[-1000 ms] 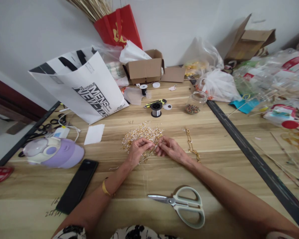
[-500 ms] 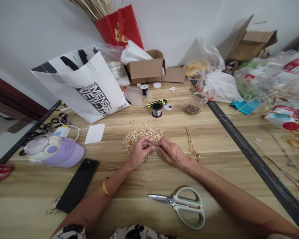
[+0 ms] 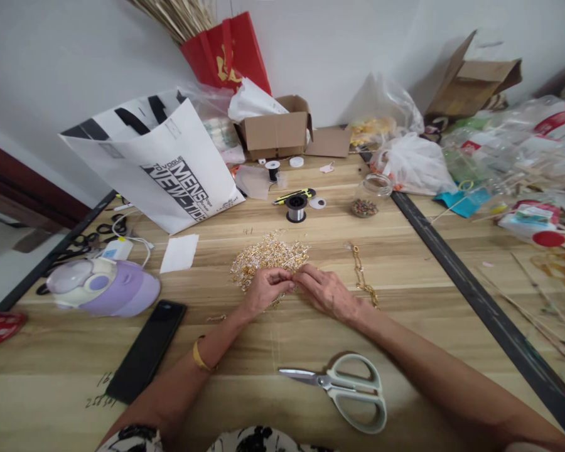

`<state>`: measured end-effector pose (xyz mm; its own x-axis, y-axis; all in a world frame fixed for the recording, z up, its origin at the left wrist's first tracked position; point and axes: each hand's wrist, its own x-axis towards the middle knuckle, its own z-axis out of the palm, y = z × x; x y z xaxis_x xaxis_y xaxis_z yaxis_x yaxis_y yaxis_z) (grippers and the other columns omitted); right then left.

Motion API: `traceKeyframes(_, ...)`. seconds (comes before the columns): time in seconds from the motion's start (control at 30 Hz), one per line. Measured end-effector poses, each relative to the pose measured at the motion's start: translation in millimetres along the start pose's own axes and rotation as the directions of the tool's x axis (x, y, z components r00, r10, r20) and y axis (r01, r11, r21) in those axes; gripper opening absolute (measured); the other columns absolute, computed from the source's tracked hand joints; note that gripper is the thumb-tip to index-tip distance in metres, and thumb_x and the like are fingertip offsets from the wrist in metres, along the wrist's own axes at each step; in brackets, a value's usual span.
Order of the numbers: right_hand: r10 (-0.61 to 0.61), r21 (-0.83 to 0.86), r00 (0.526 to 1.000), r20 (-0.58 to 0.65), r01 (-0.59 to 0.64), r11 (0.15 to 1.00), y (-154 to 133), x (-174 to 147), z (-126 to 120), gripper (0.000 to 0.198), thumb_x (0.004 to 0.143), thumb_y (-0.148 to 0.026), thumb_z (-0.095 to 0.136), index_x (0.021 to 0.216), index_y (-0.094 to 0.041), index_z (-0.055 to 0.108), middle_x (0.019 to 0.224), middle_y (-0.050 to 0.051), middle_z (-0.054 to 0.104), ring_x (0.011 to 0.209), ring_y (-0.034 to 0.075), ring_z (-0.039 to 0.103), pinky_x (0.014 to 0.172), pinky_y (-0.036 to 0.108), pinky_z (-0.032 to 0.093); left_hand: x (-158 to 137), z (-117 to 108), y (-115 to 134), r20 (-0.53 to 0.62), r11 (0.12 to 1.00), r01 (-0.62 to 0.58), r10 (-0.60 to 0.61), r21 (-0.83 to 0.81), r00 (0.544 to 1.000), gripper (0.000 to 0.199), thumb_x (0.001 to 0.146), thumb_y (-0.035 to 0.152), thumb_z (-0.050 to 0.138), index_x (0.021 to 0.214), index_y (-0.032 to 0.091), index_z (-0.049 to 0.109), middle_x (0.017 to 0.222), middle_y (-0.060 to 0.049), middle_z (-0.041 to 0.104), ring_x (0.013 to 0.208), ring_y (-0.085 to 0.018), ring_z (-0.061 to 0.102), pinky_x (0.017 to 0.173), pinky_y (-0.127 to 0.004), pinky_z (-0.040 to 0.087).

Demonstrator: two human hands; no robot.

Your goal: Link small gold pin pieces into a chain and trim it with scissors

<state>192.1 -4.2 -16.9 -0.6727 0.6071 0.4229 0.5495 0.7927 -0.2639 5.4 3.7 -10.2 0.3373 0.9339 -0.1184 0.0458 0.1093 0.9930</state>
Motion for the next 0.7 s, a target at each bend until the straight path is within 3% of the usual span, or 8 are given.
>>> traceKeyframes(0.23, 0.02, 0.047, 1.0, 0.014, -0.021, 0.999, -1.5, 0.8, 0.4, 0.021, 0.093, -0.019, 0.041, 0.112, -0.016, 0.05, 0.097, 0.01, 0.059, 0.08, 0.017, 0.058, 0.06, 0.024, 0.047, 0.4, -1.7, -4.3, 0.03, 1.0, -0.013, 0.012, 0.025, 0.999, 0.023, 0.062, 0.029, 0.076, 0.072, 0.011, 0.066, 0.064, -0.002, 0.068, 0.06, -0.013, 0.062, 0.06, -0.022, 0.049)
traceKeyframes(0.43, 0.077, 0.345, 0.992, -0.098, -0.039, 0.938, -3.0, 7.3, -1.8, 0.028, 0.092, -0.014, 0.04, 0.119, -0.018, 0.045, 0.11, 0.012, 0.057, 0.096, 0.018, 0.058, 0.078, 0.03, 0.05, -1.0, 0.7, 0.4, 0.011, 1.0, -0.007, 0.006, 0.012, 1.0, 0.02, 0.063, 0.027, 0.076, 0.067, 0.011, 0.064, 0.062, -0.001, 0.066, 0.059, -0.012, 0.063, 0.061, -0.022, 0.051)
traceKeyframes(0.7, 0.12, 0.444, 0.99, -0.078, -0.073, 0.893, -2.0, 9.6, -3.9, 0.018, 0.09, -0.014, 0.045, 0.106, -0.017, 0.054, 0.09, 0.008, 0.061, 0.08, 0.017, 0.058, 0.071, 0.028, 0.048, -1.5, 0.3, 2.4, 0.011, 0.998, -0.028, 0.027, 0.062, 1.0, 0.019, 0.068, 0.029, 0.071, 0.068, 0.011, 0.064, 0.062, -0.002, 0.067, 0.058, -0.012, 0.062, 0.06, -0.022, 0.05)
